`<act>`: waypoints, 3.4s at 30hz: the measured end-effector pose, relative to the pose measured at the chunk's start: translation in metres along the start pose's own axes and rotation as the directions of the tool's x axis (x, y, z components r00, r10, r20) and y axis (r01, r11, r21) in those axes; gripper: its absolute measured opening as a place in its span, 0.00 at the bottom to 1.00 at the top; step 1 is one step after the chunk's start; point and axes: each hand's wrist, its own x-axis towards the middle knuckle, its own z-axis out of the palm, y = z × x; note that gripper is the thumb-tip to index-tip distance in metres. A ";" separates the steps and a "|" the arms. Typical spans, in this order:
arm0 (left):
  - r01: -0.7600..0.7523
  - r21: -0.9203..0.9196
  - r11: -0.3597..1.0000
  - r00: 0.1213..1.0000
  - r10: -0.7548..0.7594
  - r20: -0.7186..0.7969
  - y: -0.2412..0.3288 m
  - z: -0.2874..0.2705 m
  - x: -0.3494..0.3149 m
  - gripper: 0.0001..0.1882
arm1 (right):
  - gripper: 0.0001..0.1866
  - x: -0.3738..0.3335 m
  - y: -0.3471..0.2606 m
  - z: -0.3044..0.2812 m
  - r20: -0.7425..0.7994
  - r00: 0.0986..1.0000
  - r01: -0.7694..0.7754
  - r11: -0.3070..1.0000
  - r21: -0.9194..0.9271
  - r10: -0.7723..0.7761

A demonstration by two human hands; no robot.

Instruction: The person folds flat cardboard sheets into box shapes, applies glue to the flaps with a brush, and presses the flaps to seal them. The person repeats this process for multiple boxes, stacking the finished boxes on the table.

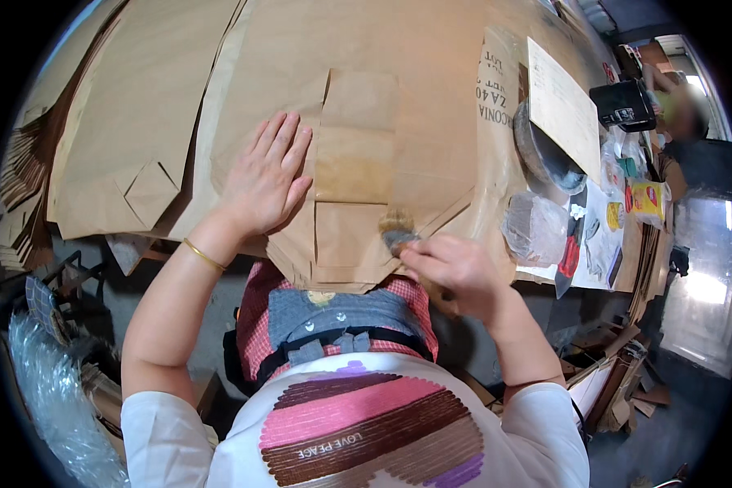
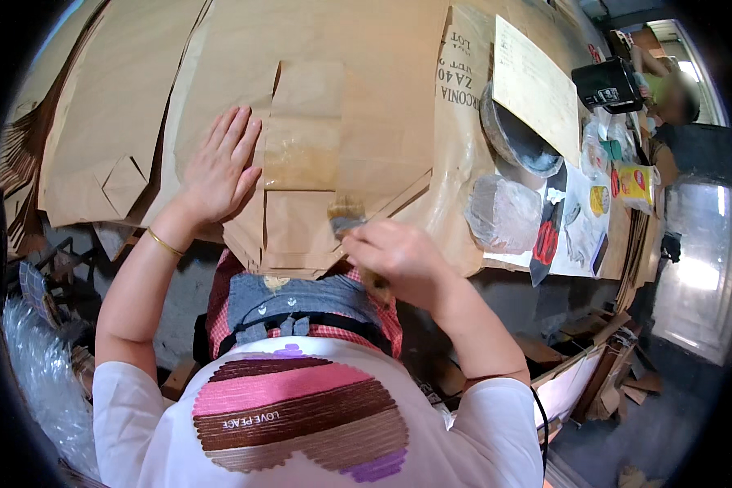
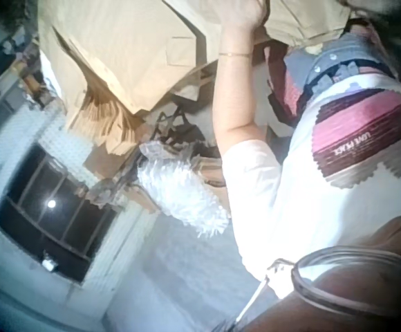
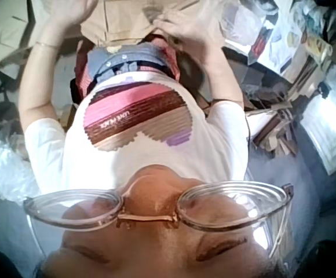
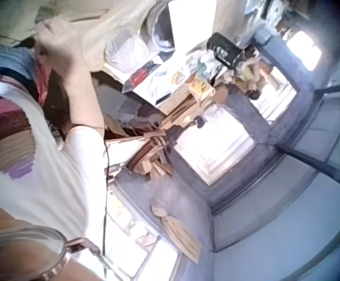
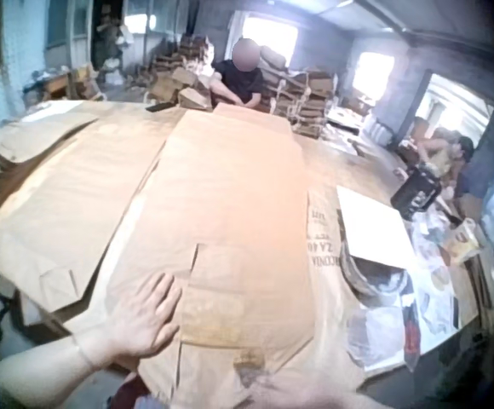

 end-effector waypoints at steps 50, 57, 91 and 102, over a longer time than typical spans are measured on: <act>-0.081 -0.224 0.971 0.970 0.025 -0.241 -0.010 -0.004 0.016 0.16 | 0.09 0.043 0.038 -0.054 -0.164 0.668 -0.381 0.522 0.763 0.726; -0.045 -0.211 0.977 0.984 0.007 -0.178 -0.008 -0.007 0.020 0.17 | 0.07 0.120 0.120 -0.035 -0.192 0.691 -0.539 0.674 0.505 0.697; 0.039 -0.376 0.926 0.977 -0.114 -0.179 -0.003 -0.013 0.014 0.09 | 0.20 -0.144 0.112 -0.083 -0.366 0.883 -0.463 0.671 -0.579 0.294; 0.554 -0.338 0.761 0.786 -0.343 0.514 -0.049 -0.060 0.094 0.23 | 0.07 0.085 0.146 -0.016 0.031 0.784 -0.594 0.736 0.323 0.619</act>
